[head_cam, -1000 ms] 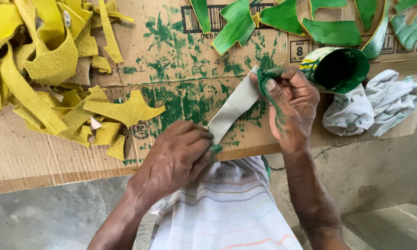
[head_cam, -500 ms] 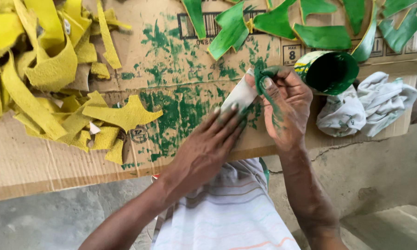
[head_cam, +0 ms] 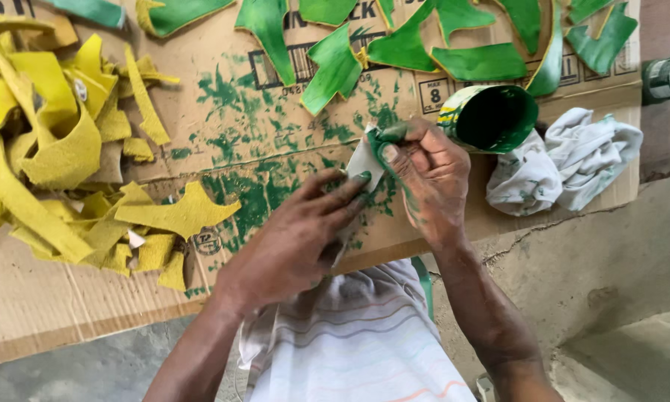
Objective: The person repeatedly picks up yellow sponge pieces from a pile on a cardboard surface, applies green paint using a small brush, and places the painted pieces aside. The process is repeated for multiple sponge pieces throughout the clip.
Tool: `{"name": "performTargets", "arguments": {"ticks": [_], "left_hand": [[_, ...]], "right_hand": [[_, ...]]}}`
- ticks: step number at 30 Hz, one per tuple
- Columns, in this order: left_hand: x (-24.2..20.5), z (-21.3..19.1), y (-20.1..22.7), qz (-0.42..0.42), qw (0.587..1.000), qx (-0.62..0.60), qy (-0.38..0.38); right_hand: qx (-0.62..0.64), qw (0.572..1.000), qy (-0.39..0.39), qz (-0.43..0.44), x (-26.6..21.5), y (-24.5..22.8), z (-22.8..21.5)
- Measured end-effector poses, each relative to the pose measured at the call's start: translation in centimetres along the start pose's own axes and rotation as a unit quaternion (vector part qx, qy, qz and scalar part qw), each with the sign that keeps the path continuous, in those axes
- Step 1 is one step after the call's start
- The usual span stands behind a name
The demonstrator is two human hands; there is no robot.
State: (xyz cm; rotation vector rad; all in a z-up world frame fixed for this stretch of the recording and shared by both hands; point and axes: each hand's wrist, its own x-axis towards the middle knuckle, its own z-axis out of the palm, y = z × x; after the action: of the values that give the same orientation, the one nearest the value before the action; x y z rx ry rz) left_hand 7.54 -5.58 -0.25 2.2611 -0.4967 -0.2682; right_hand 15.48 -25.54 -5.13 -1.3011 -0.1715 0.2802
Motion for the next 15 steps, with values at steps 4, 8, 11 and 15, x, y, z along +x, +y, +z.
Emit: {"name": "performTargets", "arguments": {"ticks": [4,8,11,15], "left_hand": [[0.3,1.5,0.4,0.007,0.998,0.057,0.039],[0.7,2.8,0.4,-0.014,0.997,0.066,0.035],[1.7,3.7,0.2,-0.027,0.996,0.079,0.031],[2.1,5.5,0.3,-0.038,0.992,0.109,0.058]], "right_hand": [[-0.324,0.934,0.035,-0.146,0.7,-4.2,-3.2],[-0.579,0.764,-0.055,-0.279,1.8,-10.5,-8.3],[-0.656,0.695,-0.146,-0.255,4.7,-11.5,-9.7],[-0.733,0.624,-0.226,-0.151,6.1,-10.5,-9.5]]}}
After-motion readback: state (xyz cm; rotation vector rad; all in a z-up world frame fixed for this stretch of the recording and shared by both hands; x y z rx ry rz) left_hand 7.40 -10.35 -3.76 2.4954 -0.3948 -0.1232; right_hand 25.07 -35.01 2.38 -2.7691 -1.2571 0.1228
